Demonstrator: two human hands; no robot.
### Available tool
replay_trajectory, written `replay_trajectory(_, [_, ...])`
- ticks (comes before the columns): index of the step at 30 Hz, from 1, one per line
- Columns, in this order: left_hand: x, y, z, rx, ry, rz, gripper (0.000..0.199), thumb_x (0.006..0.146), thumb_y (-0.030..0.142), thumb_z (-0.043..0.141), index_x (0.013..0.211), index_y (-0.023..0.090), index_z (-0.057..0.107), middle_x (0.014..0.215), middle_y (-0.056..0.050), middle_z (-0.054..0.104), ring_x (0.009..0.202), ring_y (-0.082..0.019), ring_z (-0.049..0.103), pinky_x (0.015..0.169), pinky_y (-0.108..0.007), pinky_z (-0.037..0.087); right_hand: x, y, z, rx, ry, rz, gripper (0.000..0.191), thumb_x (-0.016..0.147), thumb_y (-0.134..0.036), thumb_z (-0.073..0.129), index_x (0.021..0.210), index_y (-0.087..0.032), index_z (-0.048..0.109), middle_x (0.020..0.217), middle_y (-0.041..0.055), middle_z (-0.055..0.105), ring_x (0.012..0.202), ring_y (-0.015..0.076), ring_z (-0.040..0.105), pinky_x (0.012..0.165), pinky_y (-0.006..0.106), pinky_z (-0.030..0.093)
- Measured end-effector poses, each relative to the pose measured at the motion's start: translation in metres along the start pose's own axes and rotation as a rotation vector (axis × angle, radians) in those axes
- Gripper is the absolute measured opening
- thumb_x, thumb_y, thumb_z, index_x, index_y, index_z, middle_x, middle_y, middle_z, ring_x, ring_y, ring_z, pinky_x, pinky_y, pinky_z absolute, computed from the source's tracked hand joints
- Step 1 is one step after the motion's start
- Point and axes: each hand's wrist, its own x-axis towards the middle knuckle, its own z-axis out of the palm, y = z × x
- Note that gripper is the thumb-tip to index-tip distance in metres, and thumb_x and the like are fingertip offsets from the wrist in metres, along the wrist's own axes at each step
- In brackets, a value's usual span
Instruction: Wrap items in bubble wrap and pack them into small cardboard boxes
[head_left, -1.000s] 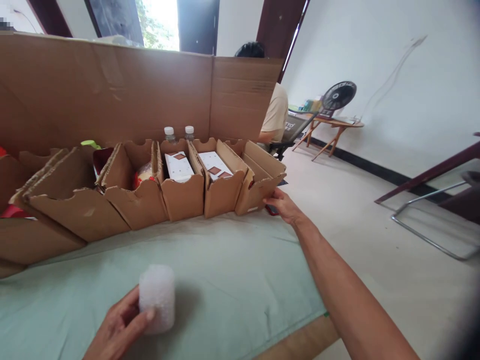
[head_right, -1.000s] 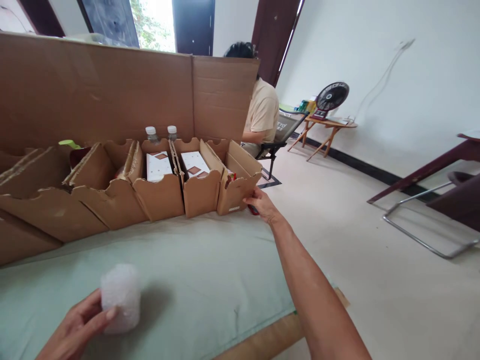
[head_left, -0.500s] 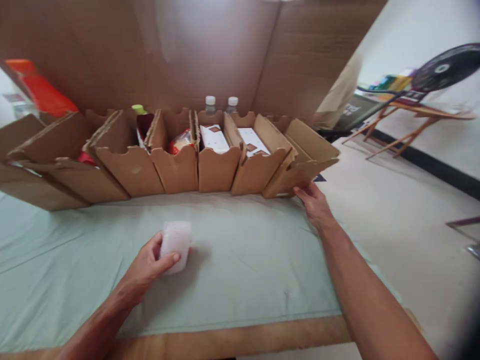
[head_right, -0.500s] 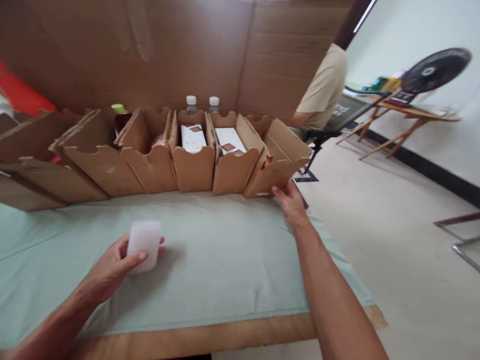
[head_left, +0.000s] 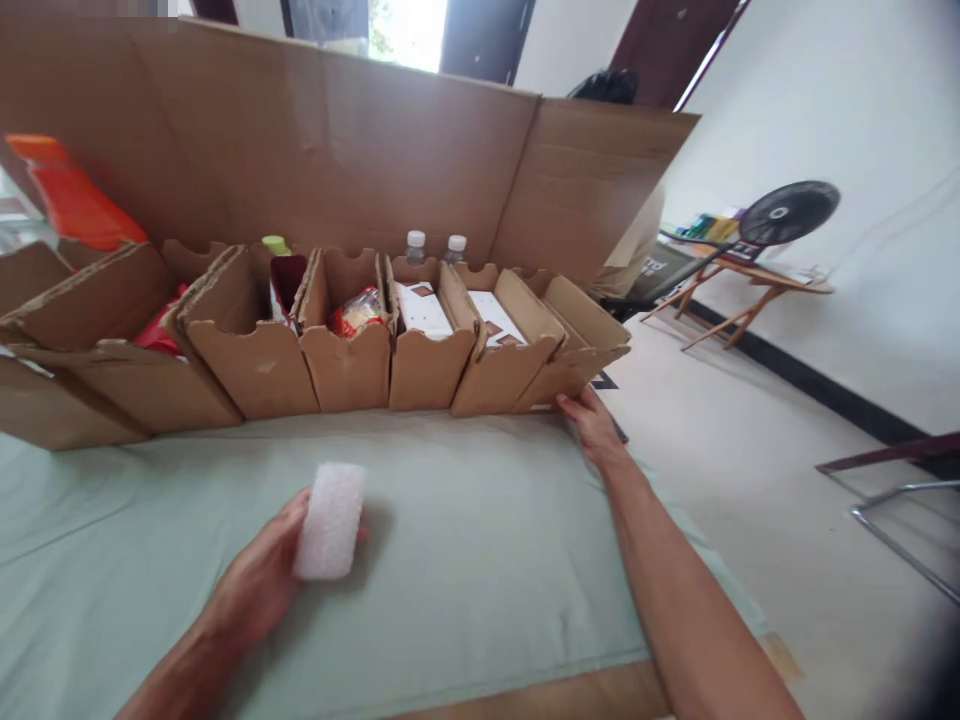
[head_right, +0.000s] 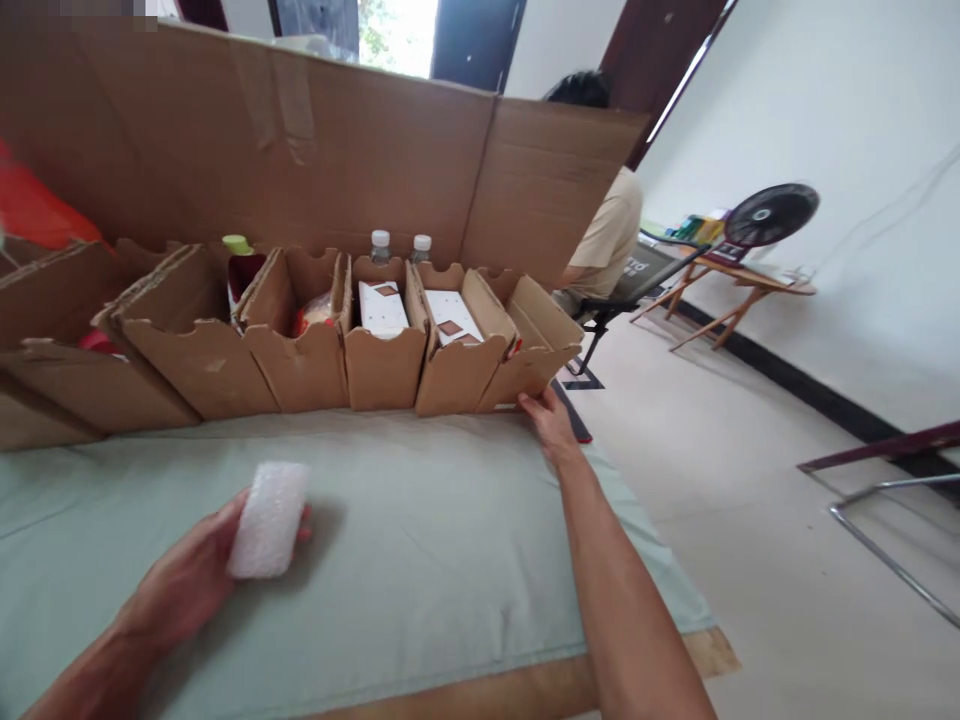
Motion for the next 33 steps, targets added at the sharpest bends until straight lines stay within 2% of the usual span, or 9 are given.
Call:
replay_trajectory(8, [0.001,0.008,0.013,-0.119,-0.013,0.018,0.055,0.064,0.039,0.093,0.112,0.017,0.075,0.095,-0.007,0.076,0.077,-0.018,0.068,0.067,-0.024,0.047,-0.010,-0.012,0.010,-0.120,0.083,0.037,0.027,0.065,-0.030,0.078,0.085,-0.020,0.062,0.094,0.0127,0.069,0.094,0.0266,0.063,0.088,0.047,0.049])
replay_trajectory(10, [0.000,0.008,0.011,-0.121,0.000,0.031,0.055,0.062,0.039,0.094,0.110,0.017,0.076,0.091,-0.005,0.075,0.076,-0.016,0.066,0.067,-0.024,0.045,-0.032,-0.019,0.015,-0.182,0.204,-0.007,0.028,0.065,-0.029,0.079,0.086,-0.019,0.064,0.096,0.0159,0.068,0.096,0.0290,0.063,0.091,0.051,0.047])
replay_trajectory(13, [0.000,0.006,0.007,-0.098,0.029,0.082,0.053,0.058,0.037,0.096,0.102,0.016,0.076,0.089,-0.004,0.073,0.073,-0.014,0.064,0.067,-0.025,0.044,-0.102,-0.038,0.035,-0.243,0.325,-0.152,0.038,0.074,-0.039,0.074,0.106,-0.019,0.068,0.108,0.0167,0.070,0.098,0.0292,0.066,0.097,0.053,0.047])
replay_trajectory(16, [0.002,0.002,0.005,-0.087,0.055,0.112,0.042,0.058,0.033,0.095,0.090,0.016,0.073,0.082,-0.001,0.069,0.069,-0.013,0.060,0.064,-0.024,0.042,-0.195,-0.063,0.072,-0.288,-0.193,-0.160,0.025,0.088,-0.046,0.067,0.098,-0.024,0.074,0.089,0.0097,0.074,0.082,0.0275,0.070,0.085,0.050,0.057])
replay_trajectory(19, [0.002,-0.002,0.007,-0.061,0.083,0.163,0.032,0.062,0.032,0.092,0.077,0.017,0.068,0.077,0.001,0.065,0.065,-0.011,0.054,0.061,-0.023,0.038,-0.262,-0.087,0.115,-0.250,-0.565,-0.242,0.033,0.093,-0.041,0.066,0.124,-0.031,0.068,0.111,0.0077,0.075,0.095,0.0277,0.073,0.087,0.046,0.062])
replay_trajectory(22, [-0.004,-0.003,0.010,-0.045,0.102,0.233,0.028,0.064,0.030,0.090,0.071,0.017,0.066,0.097,-0.003,0.070,0.083,-0.013,0.059,0.070,-0.023,0.041,-0.287,-0.100,0.143,-0.292,-0.538,-0.414,0.073,0.093,-0.043,0.068,0.158,-0.033,0.035,0.154,0.0114,0.051,0.135,0.0354,0.055,0.105,0.055,0.054])
replay_trajectory(25, [-0.012,-0.003,0.009,-0.049,0.106,0.266,0.026,0.067,0.031,0.088,0.072,0.017,0.066,0.118,-0.007,0.068,0.109,-0.020,0.059,0.082,-0.026,0.043,-0.287,-0.105,0.156,-0.398,-0.508,-0.515,0.092,0.091,-0.046,0.071,0.165,-0.037,0.015,0.169,0.0116,0.024,0.151,0.0403,0.035,0.113,0.063,0.044])
replay_trajectory(29, [-0.018,-0.007,0.002,-0.010,0.121,0.232,0.032,0.068,0.033,0.087,0.088,0.017,0.067,0.125,-0.010,0.063,0.107,-0.022,0.061,0.081,-0.029,0.046,-0.275,-0.105,0.168,-0.586,-0.520,-0.637,0.071,0.093,-0.046,0.068,0.157,-0.037,0.037,0.170,0.0116,0.020,0.150,0.0405,0.034,0.112,0.063,0.041])
replay_trajectory(33, [-0.012,-0.008,0.000,0.104,0.109,0.169,0.074,0.067,0.028,0.088,0.133,0.018,0.056,0.123,-0.013,0.060,0.094,-0.020,0.062,0.076,-0.031,0.049,-0.267,-0.095,0.174,-0.678,-0.519,-0.692,0.041,0.096,-0.044,0.062,0.133,-0.026,0.065,0.163,0.0160,0.035,0.149,0.0385,0.036,0.111,0.060,0.041])
